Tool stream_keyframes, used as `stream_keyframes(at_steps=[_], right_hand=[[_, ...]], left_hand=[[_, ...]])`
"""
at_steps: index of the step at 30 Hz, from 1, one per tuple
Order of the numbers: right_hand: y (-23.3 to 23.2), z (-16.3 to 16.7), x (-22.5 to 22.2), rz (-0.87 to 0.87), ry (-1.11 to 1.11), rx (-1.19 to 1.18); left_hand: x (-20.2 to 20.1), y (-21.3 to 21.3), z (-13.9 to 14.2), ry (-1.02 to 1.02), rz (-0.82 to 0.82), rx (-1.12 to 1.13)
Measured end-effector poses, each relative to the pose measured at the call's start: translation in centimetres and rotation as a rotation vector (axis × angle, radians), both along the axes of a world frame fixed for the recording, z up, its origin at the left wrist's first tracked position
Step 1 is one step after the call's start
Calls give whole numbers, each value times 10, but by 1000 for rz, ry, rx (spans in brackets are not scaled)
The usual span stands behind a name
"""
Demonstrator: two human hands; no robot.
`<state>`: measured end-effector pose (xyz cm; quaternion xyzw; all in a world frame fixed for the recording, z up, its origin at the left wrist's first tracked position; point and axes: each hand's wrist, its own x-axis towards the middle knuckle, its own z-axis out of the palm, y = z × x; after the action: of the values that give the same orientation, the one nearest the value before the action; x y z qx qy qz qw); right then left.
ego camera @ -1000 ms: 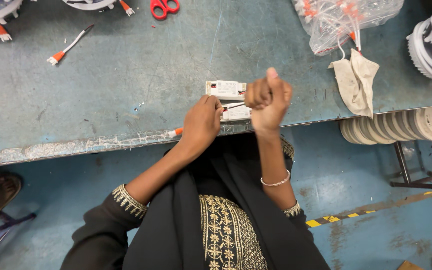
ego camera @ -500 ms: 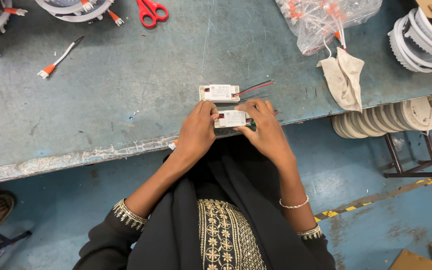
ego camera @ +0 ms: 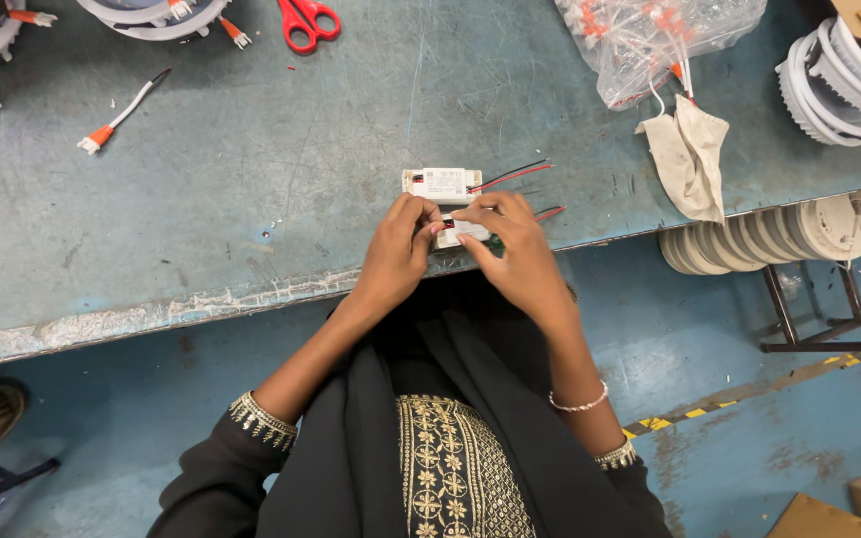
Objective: The person connects wires to white electronic drivers using a small green tool and arranges the components on a blue workbench.
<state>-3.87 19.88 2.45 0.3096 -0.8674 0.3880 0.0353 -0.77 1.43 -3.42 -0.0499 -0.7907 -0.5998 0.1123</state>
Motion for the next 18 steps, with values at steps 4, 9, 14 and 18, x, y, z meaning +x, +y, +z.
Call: stream_keyframes(at_steps=[4,9,14,18], right_hand=[[-14,-8,-2,-57,-21,-33],[-17,-14,-7,-124,-212,-122],[-13,-19,-16,-105,-255,-101],[-13,-23,-19,-109,-235,-84]], left_hand=[[0,5,-3,81,15,19],[2,4,-1,68,25,1],[3,5,2,57,32,18],[3,5,3,60,45,7]])
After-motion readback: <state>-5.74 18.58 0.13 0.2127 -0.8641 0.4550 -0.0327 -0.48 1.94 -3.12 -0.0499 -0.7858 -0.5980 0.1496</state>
